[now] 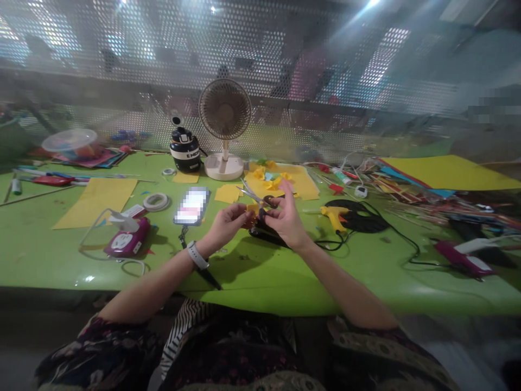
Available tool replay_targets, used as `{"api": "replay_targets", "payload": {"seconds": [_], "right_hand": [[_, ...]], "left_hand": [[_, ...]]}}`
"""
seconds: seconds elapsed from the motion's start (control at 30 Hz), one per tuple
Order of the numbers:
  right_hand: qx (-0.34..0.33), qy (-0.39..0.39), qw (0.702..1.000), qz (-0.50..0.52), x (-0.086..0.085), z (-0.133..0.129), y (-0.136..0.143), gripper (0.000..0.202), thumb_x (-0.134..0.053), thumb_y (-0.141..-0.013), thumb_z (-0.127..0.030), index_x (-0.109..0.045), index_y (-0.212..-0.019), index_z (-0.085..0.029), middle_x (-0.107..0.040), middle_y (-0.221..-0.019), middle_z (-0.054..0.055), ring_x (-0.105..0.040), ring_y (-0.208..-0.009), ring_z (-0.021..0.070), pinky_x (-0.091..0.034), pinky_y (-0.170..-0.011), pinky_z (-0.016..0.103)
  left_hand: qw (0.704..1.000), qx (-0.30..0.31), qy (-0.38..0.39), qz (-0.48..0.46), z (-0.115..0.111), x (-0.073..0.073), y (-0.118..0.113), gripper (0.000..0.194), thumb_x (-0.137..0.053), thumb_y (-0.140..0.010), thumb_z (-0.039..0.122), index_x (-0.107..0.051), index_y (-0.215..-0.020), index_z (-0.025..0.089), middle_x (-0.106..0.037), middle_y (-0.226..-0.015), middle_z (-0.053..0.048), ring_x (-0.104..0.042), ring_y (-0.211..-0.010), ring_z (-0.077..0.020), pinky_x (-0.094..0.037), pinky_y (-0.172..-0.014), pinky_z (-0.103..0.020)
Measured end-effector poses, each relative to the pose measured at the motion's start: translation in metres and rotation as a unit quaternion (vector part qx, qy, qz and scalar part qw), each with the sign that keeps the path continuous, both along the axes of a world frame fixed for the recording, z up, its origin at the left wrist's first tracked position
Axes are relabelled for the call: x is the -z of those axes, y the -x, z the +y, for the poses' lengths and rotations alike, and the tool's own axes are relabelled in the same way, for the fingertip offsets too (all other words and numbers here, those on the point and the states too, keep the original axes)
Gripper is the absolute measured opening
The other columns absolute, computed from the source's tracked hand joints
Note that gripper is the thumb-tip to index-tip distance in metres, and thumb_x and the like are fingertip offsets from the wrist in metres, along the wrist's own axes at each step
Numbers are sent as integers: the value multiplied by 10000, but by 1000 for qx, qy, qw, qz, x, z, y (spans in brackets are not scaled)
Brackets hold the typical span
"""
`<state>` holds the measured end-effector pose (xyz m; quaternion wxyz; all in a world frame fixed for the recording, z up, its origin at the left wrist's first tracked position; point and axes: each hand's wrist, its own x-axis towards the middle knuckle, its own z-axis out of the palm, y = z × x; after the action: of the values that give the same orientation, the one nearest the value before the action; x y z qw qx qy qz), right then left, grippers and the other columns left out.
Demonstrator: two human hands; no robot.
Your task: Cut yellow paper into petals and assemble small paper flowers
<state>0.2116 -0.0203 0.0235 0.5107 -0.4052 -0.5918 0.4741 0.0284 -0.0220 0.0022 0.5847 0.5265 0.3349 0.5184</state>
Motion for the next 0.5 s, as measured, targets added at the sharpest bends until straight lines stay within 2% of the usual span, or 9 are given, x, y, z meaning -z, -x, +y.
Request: {"api": "replay_targets", "payload": {"seconds": [0.2, 0.4, 0.5], "right_hand": [[4, 17, 1000, 11, 2, 1, -1, 1216, -818, -674, -279, -47, -1609, -389, -527, -1136, 36, -632, -729, 101, -607, -764, 312], [20, 19, 1000, 11, 3, 5, -5, 1195, -839, -642, -283, -138, -1606, -364, -529, -1108, 31, -637, -724, 104, -610, -798, 338], [19, 25, 999, 22, 3, 4, -4, 1159, -846, -641, -296, -192, -1597, -357, -531, -1122, 35, -664, -772, 122, -606, -822, 343]], "left_hand": [[998, 26, -23, 47, 0, 2, 3, 351, -794, -784, 406, -660, -976, 145, -744, -890, -60, -709, -791, -156, -586, -699, -281], [1000, 24, -10, 6, 6, 7, 3, 385, -839, -732, 361, -618, -972, 156, -721, -765, -8, -696, -717, -126, -578, -711, -269], [1000, 17, 12, 5, 5, 5, 4, 373, -845, -725, 351, -619, -950, 157, -718, -783, -4, -698, -746, -125, -572, -695, -252]]}}
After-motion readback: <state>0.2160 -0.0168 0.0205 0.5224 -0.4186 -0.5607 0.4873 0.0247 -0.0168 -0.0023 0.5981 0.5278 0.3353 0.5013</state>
